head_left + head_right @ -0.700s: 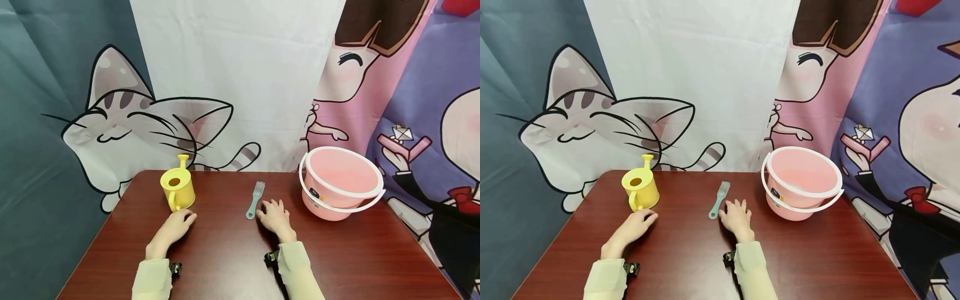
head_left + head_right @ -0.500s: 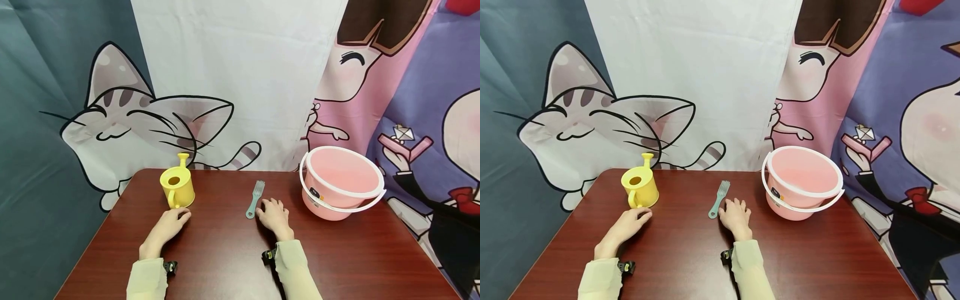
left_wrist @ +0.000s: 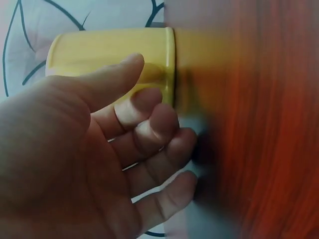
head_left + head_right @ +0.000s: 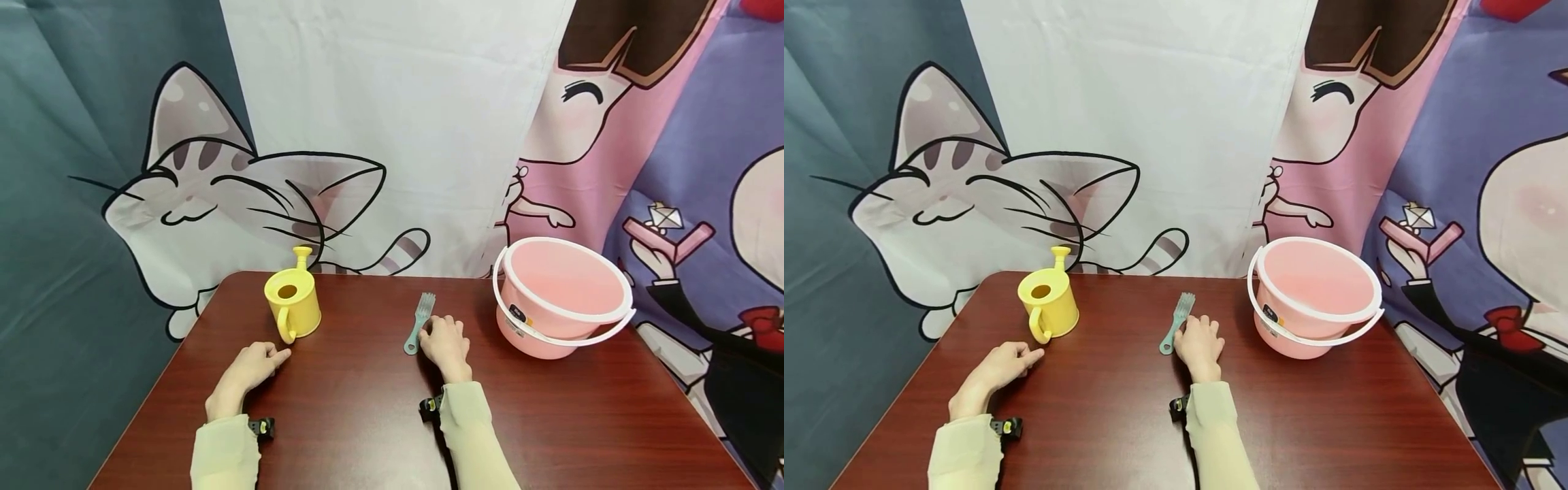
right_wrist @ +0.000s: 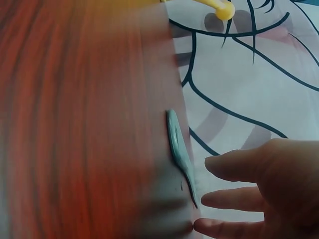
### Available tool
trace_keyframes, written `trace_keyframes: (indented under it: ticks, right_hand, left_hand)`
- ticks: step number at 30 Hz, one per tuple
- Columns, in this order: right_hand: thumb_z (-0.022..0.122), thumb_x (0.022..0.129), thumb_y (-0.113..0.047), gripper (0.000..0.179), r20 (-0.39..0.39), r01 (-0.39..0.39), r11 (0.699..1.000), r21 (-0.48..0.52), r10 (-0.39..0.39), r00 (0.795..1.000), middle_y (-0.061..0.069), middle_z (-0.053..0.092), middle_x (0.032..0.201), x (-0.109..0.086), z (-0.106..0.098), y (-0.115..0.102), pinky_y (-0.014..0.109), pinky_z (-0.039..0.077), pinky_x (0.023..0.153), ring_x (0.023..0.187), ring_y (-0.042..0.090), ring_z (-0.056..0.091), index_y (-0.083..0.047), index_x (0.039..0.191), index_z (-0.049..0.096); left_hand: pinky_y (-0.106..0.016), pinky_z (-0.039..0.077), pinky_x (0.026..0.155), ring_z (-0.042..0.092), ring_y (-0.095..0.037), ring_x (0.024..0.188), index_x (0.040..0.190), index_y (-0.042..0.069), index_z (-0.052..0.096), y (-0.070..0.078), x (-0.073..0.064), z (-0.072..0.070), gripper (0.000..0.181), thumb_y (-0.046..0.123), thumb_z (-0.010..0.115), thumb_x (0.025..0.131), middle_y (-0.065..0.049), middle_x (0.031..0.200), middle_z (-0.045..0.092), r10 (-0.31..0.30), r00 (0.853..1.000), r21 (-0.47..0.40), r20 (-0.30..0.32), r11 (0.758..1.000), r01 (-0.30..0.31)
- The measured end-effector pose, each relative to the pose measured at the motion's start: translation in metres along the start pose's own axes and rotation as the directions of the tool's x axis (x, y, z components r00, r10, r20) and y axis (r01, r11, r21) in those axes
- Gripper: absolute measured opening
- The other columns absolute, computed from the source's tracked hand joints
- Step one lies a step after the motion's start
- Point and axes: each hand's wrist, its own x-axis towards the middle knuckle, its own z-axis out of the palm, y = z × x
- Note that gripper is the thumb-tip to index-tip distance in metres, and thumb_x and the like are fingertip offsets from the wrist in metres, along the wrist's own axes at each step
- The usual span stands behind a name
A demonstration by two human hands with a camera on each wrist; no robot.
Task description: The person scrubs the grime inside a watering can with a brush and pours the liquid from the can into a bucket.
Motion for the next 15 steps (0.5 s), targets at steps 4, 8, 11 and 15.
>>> trace_keyframes:
  ticks: [4,8,11,15]
  right_hand:
    - [0.063,0.091,-0.031,0.033,0.005,-0.028,1.0,0.008,0.028,1.0,0.015,0.055,0.117,0.004,0.005,-0.006,0.06,0.041,0.078,0.11,0.038,0.045,-0.011,0.117,0.067]
    - [0.067,0.089,-0.038,0.031,0.008,-0.096,0.995,0.04,0.096,0.995,0.014,0.06,0.111,0.006,0.007,-0.009,0.058,0.043,0.076,0.107,0.036,0.052,-0.012,0.106,0.068]
    - [0.071,0.086,-0.041,0.031,0.005,-0.139,0.988,0.071,0.139,0.99,0.01,0.063,0.099,0.007,0.008,-0.011,0.056,0.044,0.074,0.099,0.034,0.058,-0.013,0.095,0.065]
    - [0.076,0.082,-0.044,0.035,0.014,-0.172,0.981,0.09,0.172,0.985,0.005,0.061,0.083,0.007,0.01,-0.013,0.054,0.044,0.073,0.09,0.03,0.059,-0.013,0.089,0.06]
  left_hand:
    - [-0.034,0.037,0.062,0.047,-0.019,0.065,0.086,0.007,0.058,-0.001,0.004,-0.004,0.031,0.036,0.06,0.097,-0.003,0.069,0.05,-0.024,1.0,0.019,-0.012,1.0,0.024]
    - [-0.036,0.039,0.068,0.05,-0.02,0.074,0.104,0.006,0.061,0.001,0.006,-0.008,0.037,0.042,0.062,0.095,-0.005,0.081,0.054,-0.035,0.999,0.015,-0.004,0.999,0.036]
    - [-0.036,0.038,0.07,0.051,-0.021,0.079,0.111,0.006,0.06,0.003,0.009,-0.009,0.042,0.044,0.063,0.094,-0.006,0.087,0.055,-0.02,1.0,0.007,-0.016,1.0,0.02]
    - [-0.035,0.038,0.07,0.05,-0.021,0.08,0.111,0.006,0.059,0.004,0.012,-0.009,0.04,0.043,0.064,0.094,-0.005,0.088,0.054,0.005,0.998,-0.025,-0.058,1.0,-0.007]
